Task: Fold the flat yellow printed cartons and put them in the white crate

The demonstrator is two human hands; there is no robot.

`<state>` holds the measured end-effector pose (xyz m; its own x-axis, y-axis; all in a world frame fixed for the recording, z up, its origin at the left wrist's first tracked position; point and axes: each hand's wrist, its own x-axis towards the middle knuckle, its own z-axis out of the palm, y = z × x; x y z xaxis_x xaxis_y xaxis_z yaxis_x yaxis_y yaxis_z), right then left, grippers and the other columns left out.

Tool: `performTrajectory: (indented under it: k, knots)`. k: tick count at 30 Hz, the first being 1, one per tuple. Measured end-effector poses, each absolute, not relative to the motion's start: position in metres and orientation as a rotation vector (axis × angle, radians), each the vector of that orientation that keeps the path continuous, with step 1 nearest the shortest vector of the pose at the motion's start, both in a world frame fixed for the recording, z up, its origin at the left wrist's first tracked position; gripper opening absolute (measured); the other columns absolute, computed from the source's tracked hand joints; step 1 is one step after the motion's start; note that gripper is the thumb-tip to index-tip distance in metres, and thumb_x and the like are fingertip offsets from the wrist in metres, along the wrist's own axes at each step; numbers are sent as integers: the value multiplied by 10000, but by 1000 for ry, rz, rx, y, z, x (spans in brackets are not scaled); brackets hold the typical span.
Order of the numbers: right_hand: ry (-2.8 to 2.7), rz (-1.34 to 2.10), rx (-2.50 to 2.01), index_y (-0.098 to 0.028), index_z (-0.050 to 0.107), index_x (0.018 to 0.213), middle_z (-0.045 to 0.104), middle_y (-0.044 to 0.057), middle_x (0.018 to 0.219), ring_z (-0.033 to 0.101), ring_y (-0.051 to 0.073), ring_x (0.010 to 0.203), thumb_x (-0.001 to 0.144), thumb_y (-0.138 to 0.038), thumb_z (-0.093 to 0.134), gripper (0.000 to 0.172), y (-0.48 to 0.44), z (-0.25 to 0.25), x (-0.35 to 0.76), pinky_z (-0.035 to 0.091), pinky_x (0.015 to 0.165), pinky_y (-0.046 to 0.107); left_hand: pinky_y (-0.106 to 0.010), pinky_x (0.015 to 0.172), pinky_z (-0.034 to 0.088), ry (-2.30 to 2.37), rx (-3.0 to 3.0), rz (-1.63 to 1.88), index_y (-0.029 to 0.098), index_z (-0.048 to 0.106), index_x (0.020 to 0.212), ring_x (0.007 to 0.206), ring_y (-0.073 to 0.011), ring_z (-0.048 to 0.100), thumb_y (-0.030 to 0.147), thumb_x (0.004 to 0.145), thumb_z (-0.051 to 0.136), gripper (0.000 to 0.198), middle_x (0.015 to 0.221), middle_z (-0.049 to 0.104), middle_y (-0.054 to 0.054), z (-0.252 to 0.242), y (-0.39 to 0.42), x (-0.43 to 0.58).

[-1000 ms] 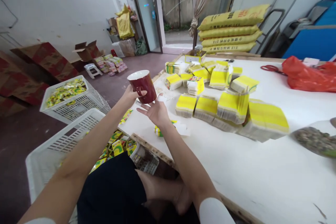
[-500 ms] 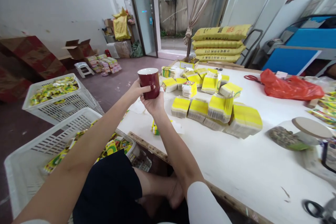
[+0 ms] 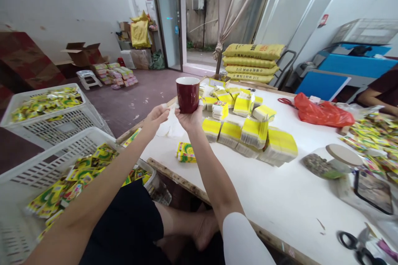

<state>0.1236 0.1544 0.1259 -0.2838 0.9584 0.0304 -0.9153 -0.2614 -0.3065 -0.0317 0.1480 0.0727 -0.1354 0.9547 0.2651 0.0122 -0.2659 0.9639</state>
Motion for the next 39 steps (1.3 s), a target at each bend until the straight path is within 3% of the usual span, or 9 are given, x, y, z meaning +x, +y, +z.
performTrajectory:
  k: [3,7,14,33,39]
  knots:
    - [-332,1823,-196,-177,623,939,669,68,734,553,153,608,994,-575,197,585,157,125,128,465,440,208,-279,724,511,1260,1290,1425,199,568,770,809,-165,654,666,538,826,581,790,669,7,44,128,-51]
    - [-359,1814,-215,-179,618,934,661,74,728,546,155,600,988,-593,184,602,164,123,133,462,436,206,-280,644,488,1373,1207,1330,194,583,741,677,-159,644,708,461,828,635,700,665,6,14,112,-74]
    - [-349,1764,-201,-195,617,973,662,64,777,554,154,625,995,-548,175,566,175,118,135,474,451,210,-285,696,514,1401,1156,1270,202,646,830,729,-159,681,733,467,816,665,813,722,-14,0,116,-92]
    - [-157,1692,-186,-197,655,988,663,95,821,599,209,803,937,-473,278,470,193,103,153,551,490,252,-304,679,522,1417,1150,1155,184,672,817,720,-176,691,607,504,845,554,816,722,-38,2,106,-90]
    - [-184,1699,-207,-182,657,1003,667,106,881,602,214,826,919,-466,294,468,195,103,165,546,479,259,-306,674,505,1410,1148,1130,192,663,795,718,-177,672,645,454,857,599,782,712,-26,0,106,-88]
